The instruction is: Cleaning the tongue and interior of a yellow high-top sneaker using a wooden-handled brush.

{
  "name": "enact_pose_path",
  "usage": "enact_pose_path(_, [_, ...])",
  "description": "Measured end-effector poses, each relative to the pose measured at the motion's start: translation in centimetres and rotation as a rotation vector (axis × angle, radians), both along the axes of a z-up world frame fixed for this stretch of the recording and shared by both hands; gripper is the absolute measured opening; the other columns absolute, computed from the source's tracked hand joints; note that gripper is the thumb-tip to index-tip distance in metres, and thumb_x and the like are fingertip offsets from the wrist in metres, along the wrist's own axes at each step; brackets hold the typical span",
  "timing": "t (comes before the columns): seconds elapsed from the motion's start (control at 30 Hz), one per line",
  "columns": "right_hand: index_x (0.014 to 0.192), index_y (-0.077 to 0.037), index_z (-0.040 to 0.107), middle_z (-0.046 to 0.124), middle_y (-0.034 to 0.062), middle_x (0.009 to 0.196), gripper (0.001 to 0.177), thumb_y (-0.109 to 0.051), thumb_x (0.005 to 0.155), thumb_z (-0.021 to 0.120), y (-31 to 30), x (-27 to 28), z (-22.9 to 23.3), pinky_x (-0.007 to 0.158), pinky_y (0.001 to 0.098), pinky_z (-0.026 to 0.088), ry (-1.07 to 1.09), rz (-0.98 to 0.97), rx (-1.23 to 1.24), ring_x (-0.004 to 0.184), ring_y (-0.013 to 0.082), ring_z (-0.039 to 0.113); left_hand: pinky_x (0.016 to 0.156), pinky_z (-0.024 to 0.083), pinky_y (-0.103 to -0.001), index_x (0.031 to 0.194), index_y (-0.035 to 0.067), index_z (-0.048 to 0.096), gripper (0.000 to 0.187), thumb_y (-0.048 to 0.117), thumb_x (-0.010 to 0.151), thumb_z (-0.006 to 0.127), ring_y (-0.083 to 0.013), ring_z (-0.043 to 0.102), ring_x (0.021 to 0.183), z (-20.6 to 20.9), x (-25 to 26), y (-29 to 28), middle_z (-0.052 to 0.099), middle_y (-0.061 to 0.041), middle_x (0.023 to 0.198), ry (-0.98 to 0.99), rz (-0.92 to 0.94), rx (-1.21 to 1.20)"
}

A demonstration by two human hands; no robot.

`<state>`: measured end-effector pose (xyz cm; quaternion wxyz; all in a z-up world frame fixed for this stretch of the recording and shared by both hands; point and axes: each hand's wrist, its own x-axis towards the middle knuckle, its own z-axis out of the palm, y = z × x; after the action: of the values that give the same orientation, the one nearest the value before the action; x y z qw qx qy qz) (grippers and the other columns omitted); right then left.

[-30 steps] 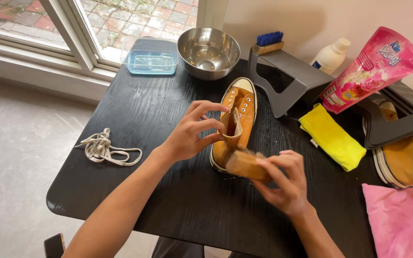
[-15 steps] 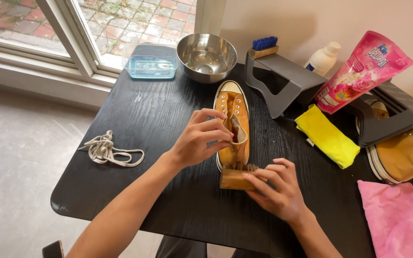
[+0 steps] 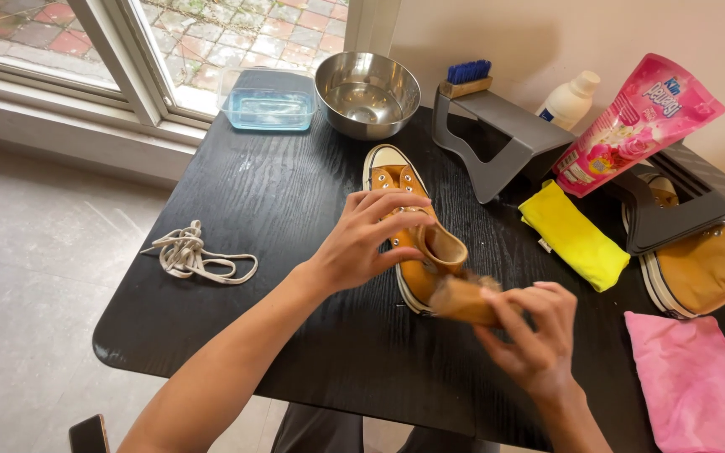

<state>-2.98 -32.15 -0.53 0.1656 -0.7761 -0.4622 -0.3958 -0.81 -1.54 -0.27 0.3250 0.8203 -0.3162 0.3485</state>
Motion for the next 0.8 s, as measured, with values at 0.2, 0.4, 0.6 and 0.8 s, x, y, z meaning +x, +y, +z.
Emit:
enact_pose_path(0.2, [0.128, -0.005, 0.072, 0.060, 0.0117, 0.114, 0.052, -0.010, 0.082, 0.095, -0.3, 0.1, 0.7, 0.093, 0.0436, 0.046, -0.026, -0.193, 0.037, 0.101, 0.0299, 0.056, 0.102, 0.035, -0.038, 0.154, 0.026, 0.041, 0.053, 0.040, 0.105, 0.055, -0.0221, 0.044, 0.146, -1.8, 0.5, -0.2, 0.050, 0.000, 0.156, 0.265, 0.012, 0.075])
enact_pose_path(0.4, [0.133, -0.014, 0.068, 0.062, 0.0061, 0.117, 0.062, -0.021, 0.077, 0.093, -1.2, 0.4, -0.8, 0.093, 0.0458, 0.042, 0.020, -0.209, -0.085, 0.101, 0.0259, 0.056, 0.093, 0.036, -0.041, 0.148, 0.023, 0.047, 0.043, 0.035, 0.107, 0.050, -0.0238, 0.052, 0.129, -2.4, 1.2, -0.8, 0.056, -0.002, 0.139, 0.291, -0.002, 0.019])
enact_pose_path(0.6, [0.138, -0.016, 0.064, 0.061, 0.0075, 0.122, 0.068, -0.019, 0.077, 0.092, -1.4, 1.1, -0.8, 0.098, 0.0489, 0.042, 0.048, -0.175, -0.085, 0.107, 0.0282, 0.055, 0.095, 0.032, -0.037, 0.106, 0.017, 0.064, 0.006, 0.018, 0.105, 0.059, -0.0194, 0.057, 0.100, -1.9, 1.1, -0.8, 0.063, 0.002, 0.103, 0.114, -0.073, -0.058])
enact_pose_path(0.8, [0.133, -0.014, 0.069, 0.063, 0.0046, 0.121, 0.058, -0.019, 0.081, 0.092, -1.2, 1.4, -0.6, 0.098, 0.0460, 0.041, 0.026, -0.231, -0.020, 0.105, 0.0266, 0.057, 0.090, 0.033, -0.034, 0.105, 0.015, 0.065, 0.009, 0.018, 0.106, 0.057, -0.0170, 0.063, 0.099, -1.9, 0.7, -0.8, 0.068, 0.004, 0.107, 0.103, -0.110, -0.070])
